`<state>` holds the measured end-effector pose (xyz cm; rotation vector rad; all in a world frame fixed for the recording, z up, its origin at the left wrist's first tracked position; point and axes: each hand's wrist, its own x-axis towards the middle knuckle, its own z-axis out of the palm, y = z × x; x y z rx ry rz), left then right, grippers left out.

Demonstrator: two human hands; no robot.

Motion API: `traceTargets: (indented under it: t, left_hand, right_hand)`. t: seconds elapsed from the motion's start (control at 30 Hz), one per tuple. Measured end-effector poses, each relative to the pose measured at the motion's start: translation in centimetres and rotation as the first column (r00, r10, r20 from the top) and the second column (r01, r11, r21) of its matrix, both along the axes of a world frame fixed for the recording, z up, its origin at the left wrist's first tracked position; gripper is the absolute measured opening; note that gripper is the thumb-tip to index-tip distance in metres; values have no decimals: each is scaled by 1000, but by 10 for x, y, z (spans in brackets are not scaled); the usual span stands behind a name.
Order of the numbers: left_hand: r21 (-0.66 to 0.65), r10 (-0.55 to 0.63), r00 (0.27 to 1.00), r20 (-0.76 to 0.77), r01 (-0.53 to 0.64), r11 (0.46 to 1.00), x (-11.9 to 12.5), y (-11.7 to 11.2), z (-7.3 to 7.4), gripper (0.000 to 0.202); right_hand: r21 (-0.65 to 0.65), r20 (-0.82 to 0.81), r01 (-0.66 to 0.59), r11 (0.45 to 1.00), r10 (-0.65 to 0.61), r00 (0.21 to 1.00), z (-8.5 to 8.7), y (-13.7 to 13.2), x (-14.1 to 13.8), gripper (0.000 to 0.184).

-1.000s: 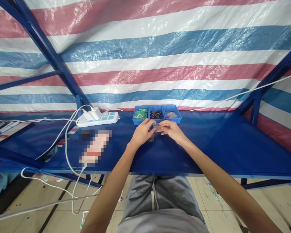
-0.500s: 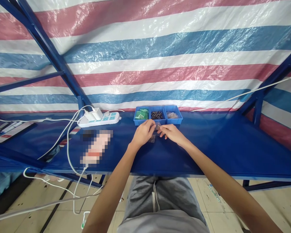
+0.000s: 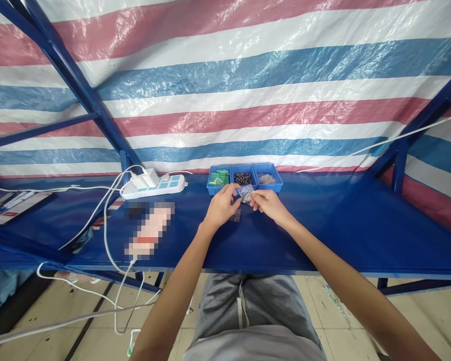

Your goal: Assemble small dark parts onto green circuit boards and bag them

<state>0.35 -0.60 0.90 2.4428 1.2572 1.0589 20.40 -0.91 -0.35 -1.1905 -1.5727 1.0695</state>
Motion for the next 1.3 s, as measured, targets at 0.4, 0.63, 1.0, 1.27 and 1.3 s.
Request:
traceTargets:
  t: [0.4, 0.63, 1.0, 1.27, 1.3]
  left_hand:
    - [17, -23, 1000, -19, 23, 1000, 0, 0, 0, 26]
    - [63, -35, 999, -23, 37, 997, 0, 1, 0, 22]
    - [72, 3, 1000, -31, 0, 997, 1, -1, 2, 22]
    - [-18, -59, 998, -14, 59, 998, 2, -2, 3, 28]
    - [-15, -67, 998, -12, 66, 998, 1, -3, 3, 28]
  right_hand:
    - [-5, -46, -24, 1000, 23, 999, 0, -2, 1, 18]
    - [2, -102, -57, 998, 57, 993, 0, -4, 1, 37]
    - [172, 137, -49, 984, 25, 990, -1, -7, -5, 21]
    - [222, 143, -5, 975, -27, 989, 1, -6, -2, 24]
    - [221, 141, 4, 975, -36, 989, 1, -6, -2, 25]
